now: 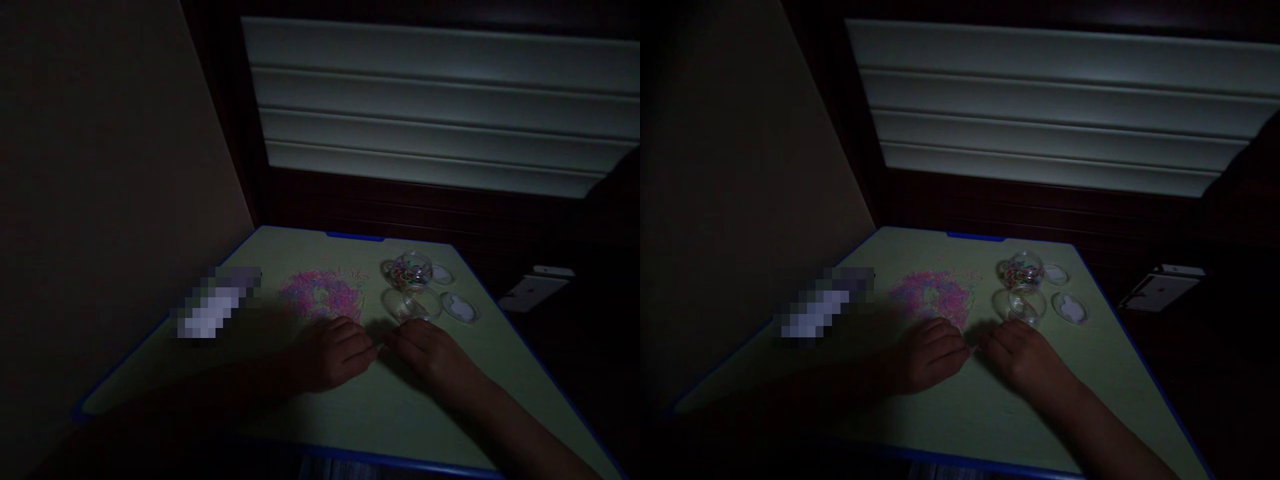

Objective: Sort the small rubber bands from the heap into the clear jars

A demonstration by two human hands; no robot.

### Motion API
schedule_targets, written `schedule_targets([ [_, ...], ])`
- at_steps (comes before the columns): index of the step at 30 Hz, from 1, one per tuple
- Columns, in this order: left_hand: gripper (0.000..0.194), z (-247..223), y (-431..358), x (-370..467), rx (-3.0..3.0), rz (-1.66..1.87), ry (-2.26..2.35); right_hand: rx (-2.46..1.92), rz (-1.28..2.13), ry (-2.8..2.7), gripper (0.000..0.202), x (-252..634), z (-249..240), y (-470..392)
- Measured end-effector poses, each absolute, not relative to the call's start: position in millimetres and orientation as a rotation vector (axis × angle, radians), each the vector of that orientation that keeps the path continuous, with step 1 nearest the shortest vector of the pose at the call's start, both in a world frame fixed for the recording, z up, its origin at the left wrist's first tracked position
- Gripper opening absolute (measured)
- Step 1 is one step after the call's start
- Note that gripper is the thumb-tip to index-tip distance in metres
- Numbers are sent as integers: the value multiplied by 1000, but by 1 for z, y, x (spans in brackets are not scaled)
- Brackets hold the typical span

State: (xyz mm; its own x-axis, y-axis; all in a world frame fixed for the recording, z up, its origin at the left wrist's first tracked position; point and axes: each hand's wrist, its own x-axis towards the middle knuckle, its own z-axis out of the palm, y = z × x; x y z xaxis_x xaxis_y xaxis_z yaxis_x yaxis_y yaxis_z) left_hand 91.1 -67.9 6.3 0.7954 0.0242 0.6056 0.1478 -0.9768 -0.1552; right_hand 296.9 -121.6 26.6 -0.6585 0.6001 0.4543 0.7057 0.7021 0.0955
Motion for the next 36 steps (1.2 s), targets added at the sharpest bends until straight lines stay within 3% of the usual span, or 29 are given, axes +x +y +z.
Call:
schedule_targets([
  [13,10,5,-66,91,-2824,-909,-159,-1072,-427,-2407,23,313,32,-124],
  [28,11,4,-66,91,-2814,-878,-145,-1828,-707,-2139,25,337,33,-113],
  [36,10,5,-65,91,-2813,-880,-126,-1939,-728,-2140,30,335,35,-113],
])
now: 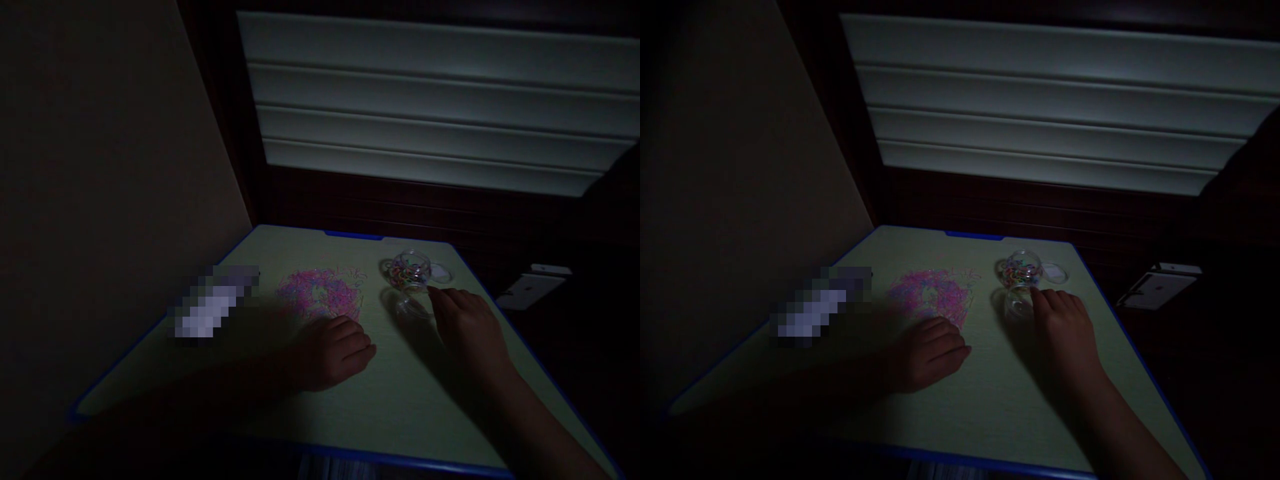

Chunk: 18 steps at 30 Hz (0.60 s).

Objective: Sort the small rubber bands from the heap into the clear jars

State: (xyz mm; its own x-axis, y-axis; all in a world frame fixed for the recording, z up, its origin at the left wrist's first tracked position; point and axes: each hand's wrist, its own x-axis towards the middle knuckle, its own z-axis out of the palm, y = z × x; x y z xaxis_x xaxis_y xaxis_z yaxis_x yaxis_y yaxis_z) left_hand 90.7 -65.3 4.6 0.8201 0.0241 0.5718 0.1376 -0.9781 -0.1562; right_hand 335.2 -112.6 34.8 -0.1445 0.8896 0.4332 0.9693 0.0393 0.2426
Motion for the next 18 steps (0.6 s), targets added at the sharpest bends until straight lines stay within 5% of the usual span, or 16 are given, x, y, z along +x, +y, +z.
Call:
schedule_targets([
  [18,10,4,-66,92,-2815,-874,-156,-1710,-633,-2138,30,336,26,-111],
])
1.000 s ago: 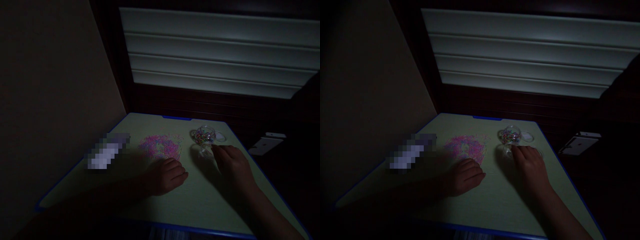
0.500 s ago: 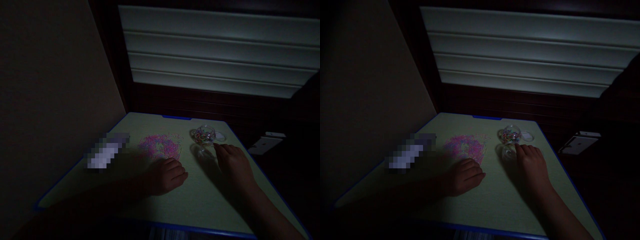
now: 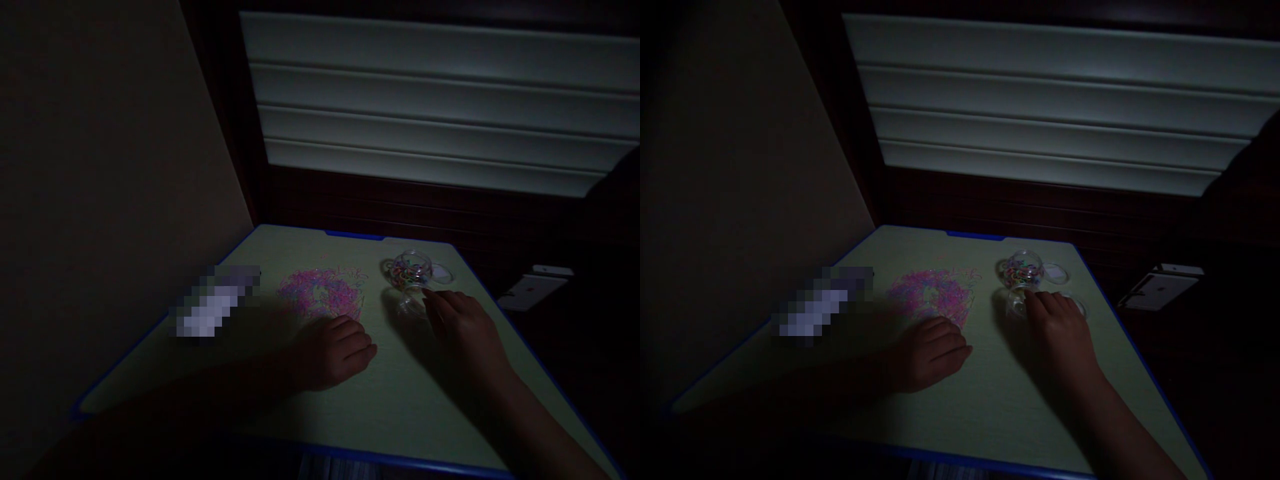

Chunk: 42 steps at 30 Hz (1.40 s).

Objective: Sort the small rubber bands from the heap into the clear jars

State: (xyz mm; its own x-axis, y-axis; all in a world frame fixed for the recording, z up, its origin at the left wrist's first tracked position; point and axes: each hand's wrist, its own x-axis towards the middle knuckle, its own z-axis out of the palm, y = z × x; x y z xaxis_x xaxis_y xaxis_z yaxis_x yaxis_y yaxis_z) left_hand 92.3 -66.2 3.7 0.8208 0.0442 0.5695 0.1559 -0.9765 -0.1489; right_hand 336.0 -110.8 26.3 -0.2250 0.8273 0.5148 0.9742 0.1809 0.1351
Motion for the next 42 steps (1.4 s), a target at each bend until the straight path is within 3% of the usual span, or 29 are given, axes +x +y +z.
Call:
schedule_targets([
  [5,9,3,-66,93,-2822,-824,-224,-1387,-433,-2305,27,325,29,-117],
  [11,13,4,-61,89,-2859,-733,-395,-1179,-422,-2472,25,314,30,-122],
  [20,17,12,-39,76,-2916,-594,-665,-1197,-409,-2497,24,311,30,-120],
  [42,14,40,-23,34,-3273,-199,-638,-1222,-389,-2530,24,310,28,-119],
])
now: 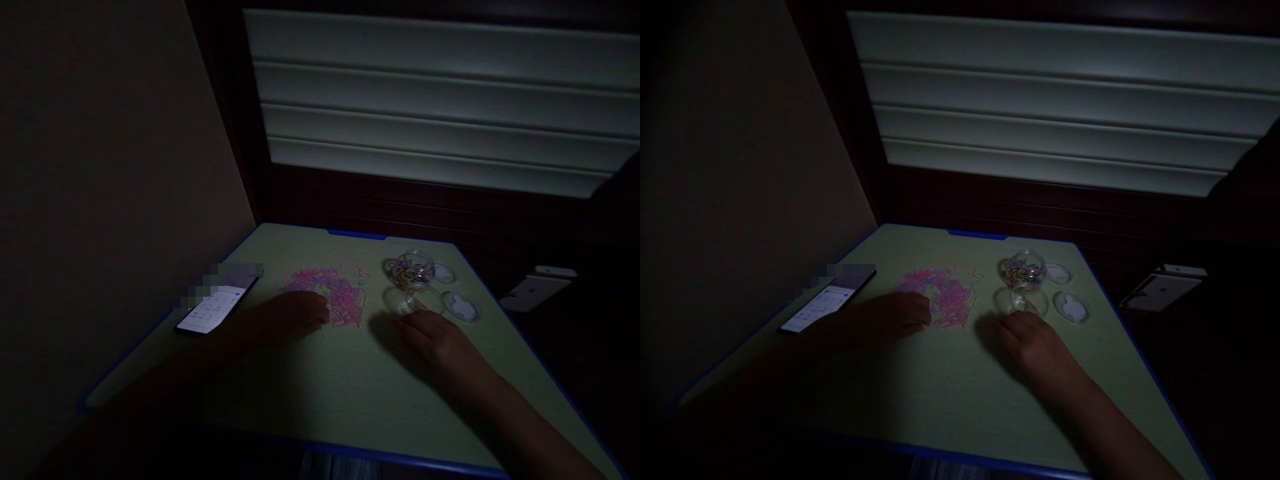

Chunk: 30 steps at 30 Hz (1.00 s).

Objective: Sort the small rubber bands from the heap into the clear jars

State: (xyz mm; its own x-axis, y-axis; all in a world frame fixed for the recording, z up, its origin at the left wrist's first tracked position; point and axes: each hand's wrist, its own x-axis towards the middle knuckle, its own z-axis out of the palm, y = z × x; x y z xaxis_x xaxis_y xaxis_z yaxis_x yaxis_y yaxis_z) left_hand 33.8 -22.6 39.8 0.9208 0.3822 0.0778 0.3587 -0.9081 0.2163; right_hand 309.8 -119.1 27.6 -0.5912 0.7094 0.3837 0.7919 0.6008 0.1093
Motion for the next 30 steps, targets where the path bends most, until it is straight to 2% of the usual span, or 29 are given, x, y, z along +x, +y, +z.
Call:
schedule_targets([
  [7,13,51,-27,35,2860,71,591,-1232,-397,-2546,24,311,27,-119],
  [12,10,44,-29,36,2916,144,523,-1241,-375,-2556,24,310,28,-119],
  [18,19,41,-30,42,3049,12,527,-1269,-341,-2560,25,310,28,-119],
  [30,14,19,-33,43,3170,88,599,-1248,-391,-2535,22,308,29,-119],
])
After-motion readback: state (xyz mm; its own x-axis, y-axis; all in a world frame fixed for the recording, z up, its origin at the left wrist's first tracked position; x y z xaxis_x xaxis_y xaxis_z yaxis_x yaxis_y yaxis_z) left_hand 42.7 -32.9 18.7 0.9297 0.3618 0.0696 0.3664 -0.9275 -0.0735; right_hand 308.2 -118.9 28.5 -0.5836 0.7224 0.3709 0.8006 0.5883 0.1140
